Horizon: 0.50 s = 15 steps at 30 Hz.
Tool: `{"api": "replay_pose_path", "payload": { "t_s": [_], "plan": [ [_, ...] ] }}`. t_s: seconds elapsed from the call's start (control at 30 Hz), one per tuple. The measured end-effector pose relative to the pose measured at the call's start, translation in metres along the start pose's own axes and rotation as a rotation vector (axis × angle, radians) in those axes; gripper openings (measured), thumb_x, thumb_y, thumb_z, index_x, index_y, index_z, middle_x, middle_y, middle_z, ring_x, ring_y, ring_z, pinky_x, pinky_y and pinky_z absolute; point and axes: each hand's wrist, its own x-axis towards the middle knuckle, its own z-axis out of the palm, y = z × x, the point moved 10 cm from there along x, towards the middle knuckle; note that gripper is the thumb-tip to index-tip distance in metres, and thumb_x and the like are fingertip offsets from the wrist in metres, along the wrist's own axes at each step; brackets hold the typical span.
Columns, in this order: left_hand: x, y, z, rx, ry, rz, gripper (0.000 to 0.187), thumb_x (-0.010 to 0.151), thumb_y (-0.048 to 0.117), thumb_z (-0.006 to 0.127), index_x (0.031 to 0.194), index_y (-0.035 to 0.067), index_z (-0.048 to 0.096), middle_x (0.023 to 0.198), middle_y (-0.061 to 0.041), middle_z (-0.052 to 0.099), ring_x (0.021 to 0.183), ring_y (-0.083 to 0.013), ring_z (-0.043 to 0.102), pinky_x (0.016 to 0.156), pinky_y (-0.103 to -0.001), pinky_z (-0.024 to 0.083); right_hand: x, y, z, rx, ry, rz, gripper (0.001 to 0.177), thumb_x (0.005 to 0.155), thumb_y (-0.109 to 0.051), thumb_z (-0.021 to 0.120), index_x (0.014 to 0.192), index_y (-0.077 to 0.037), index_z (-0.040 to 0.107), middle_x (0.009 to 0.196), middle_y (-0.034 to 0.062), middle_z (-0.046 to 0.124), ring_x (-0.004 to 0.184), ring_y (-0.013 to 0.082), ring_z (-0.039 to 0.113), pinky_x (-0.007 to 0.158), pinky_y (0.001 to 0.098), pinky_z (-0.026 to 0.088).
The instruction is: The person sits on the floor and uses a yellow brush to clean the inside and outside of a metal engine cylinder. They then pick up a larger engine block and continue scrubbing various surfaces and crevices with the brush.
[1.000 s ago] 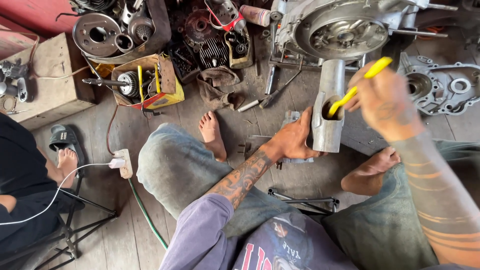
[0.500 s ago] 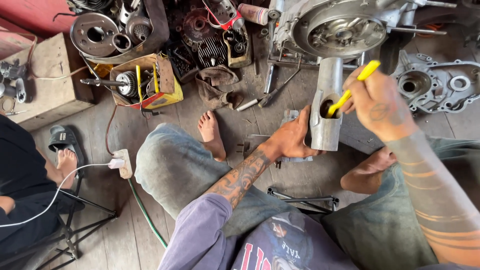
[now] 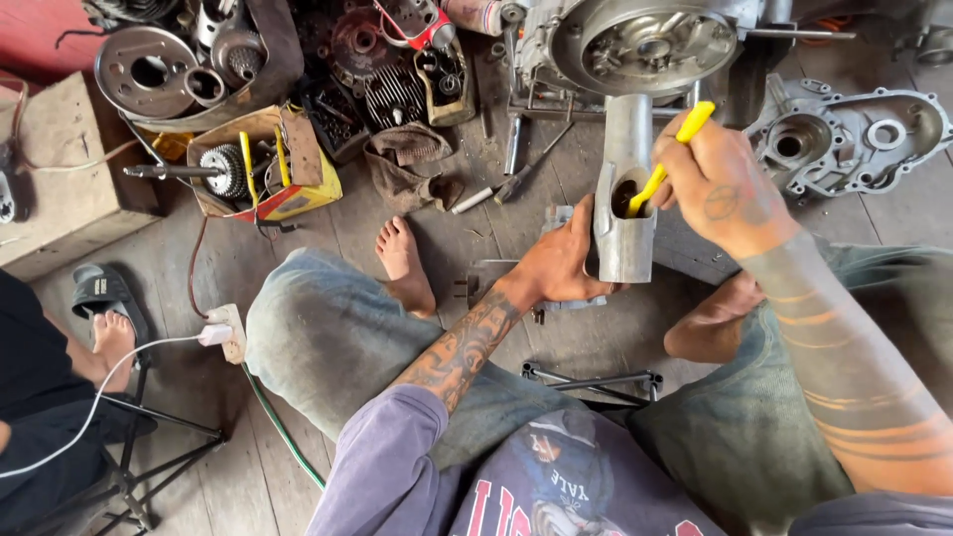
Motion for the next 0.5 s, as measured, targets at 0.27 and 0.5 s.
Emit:
{"api": "replay_pose_path", "payload": {
  "t_s": [0.27, 0.5],
  "plan": [
    [0.003, -0.004, 0.002, 0.014, 0.002, 0.035, 0.122, 0.071, 0.05, 0.081, 0.153, 0.001, 0.006, 0.128, -0.028, 0.065, 0.096, -0.0466, 0.073, 0.079, -0.053, 0.06, 0.006, 0.005, -0.007, 0.144, -0.004, -0.003, 0.022, 0.11, -0.015, 0.043, 0.103, 0.003, 0.053, 0.081, 0.0232, 0.065, 0.064, 0.0275, 0.071, 0.051, 0.0279, 0.056],
    [0.002, -0.004, -0.001, 0.016, 0.013, 0.015, 0.119, 0.071, 0.049, 0.082, 0.153, 0.001, 0.008, 0.119, -0.029, 0.069, 0.092, -0.0476, 0.074, 0.076, -0.053, 0.059, -0.005, -0.015, -0.005, 0.062, -0.041, 0.192, 0.025, 0.115, -0.016, 0.037, 0.112, 0.003, 0.053, 0.087, 0.0188, 0.063, 0.072, 0.0245, 0.069, 0.064, 0.0278, 0.061]
  ]
}}
